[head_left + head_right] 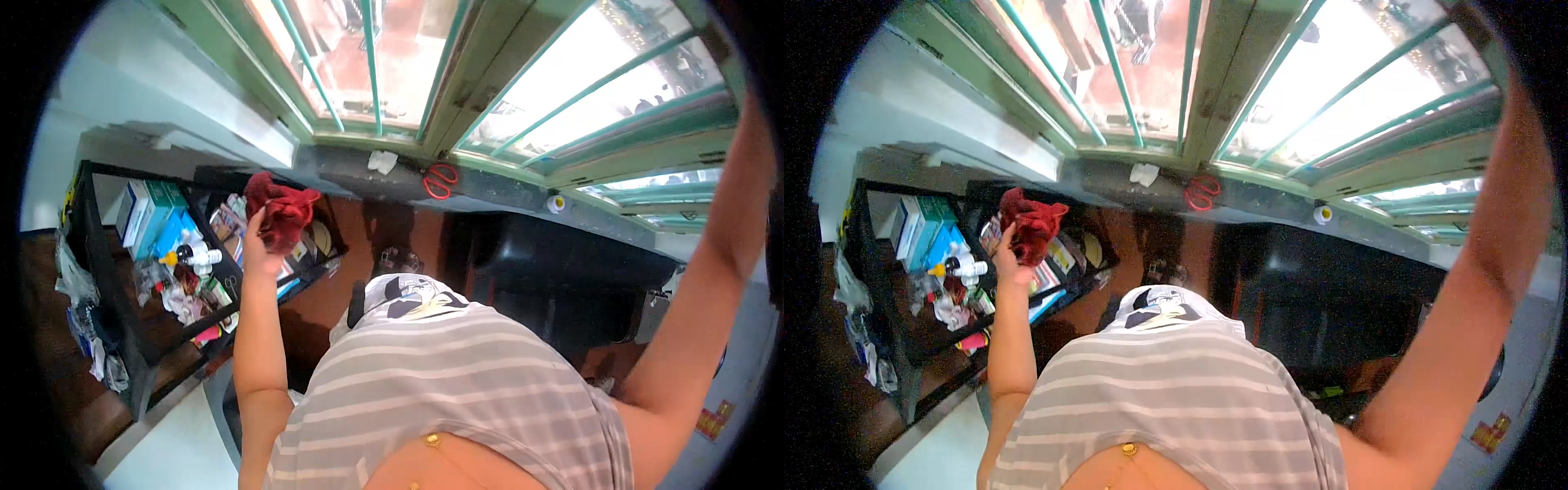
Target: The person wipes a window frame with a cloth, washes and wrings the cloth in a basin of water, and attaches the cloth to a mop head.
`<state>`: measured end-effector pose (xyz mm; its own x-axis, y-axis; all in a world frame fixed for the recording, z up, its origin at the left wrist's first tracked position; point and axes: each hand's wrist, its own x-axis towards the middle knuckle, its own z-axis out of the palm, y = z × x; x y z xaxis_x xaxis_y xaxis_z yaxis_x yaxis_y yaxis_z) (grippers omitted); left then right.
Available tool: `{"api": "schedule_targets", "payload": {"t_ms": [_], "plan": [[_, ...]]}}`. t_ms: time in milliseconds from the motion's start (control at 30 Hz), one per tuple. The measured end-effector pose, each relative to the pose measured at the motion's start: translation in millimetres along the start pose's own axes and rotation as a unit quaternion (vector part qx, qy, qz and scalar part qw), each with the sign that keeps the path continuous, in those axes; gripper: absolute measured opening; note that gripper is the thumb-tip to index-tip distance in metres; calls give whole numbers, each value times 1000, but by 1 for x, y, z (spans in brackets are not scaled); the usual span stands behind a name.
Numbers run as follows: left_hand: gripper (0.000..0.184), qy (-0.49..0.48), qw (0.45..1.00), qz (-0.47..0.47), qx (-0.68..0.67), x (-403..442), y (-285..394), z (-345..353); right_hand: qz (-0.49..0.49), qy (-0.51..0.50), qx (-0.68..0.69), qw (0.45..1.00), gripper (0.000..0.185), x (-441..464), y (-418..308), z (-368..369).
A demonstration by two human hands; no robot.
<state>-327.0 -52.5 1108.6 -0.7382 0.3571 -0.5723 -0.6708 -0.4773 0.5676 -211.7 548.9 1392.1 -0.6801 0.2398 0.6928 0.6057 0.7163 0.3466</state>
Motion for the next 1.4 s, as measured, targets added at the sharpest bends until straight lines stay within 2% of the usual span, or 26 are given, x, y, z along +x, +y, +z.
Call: {"api": "schedule_targets", "payload": {"t_ms": [33, 67, 133, 267, 300, 400, 467, 567, 767, 967, 1200, 1400], "plan": [[29, -6, 1000, 24, 1, 2, 0, -15, -1, -17, 0, 1000, 58, -19, 0, 14], [32, 47, 996, 70, 31, -2, -1, -15, -3, -35, 1, 999, 58, -39, -2, 25], [37, 102, 993, 61, -1, -5, 1, -23, -3, -64, 20, 998, 57, -79, -5, 45], [41, 121, 957, 160, 209, -9, 1, -57, -2, -111, 77, 991, 55, -164, -27, 62], [40, 158, 952, 141, 222, -14, 0, -63, 4, -122, 97, 988, 54, -182, -32, 67], [39, 183, 943, 136, 241, -25, -13, -90, 13, -182, 159, 970, 53, -255, -69, 66], [38, 208, 949, 94, 219, -26, -23, -102, 25, -229, 195, 953, 52, -305, -92, 66], [34, 189, 972, 29, 135, -15, -43, -116, 47, -313, 240, 918, 50, -377, -128, 64], [33, 181, 972, -31, 146, 14, -81, -124, 84, -458, 286, 838, 47, -491, -183, 60], [36, 160, 972, -44, 169, 49, -96, -106, 93, -515, 296, 799, 44, -545, -214, 70], [35, 130, 971, 25, 201, 78, -104, -69, 56, -523, 305, 794, 41, -560, -243, 94], [36, 132, 972, 22, 192, 85, -120, -110, -5, -496, 297, 816, 38, -560, -270, 122]]}}
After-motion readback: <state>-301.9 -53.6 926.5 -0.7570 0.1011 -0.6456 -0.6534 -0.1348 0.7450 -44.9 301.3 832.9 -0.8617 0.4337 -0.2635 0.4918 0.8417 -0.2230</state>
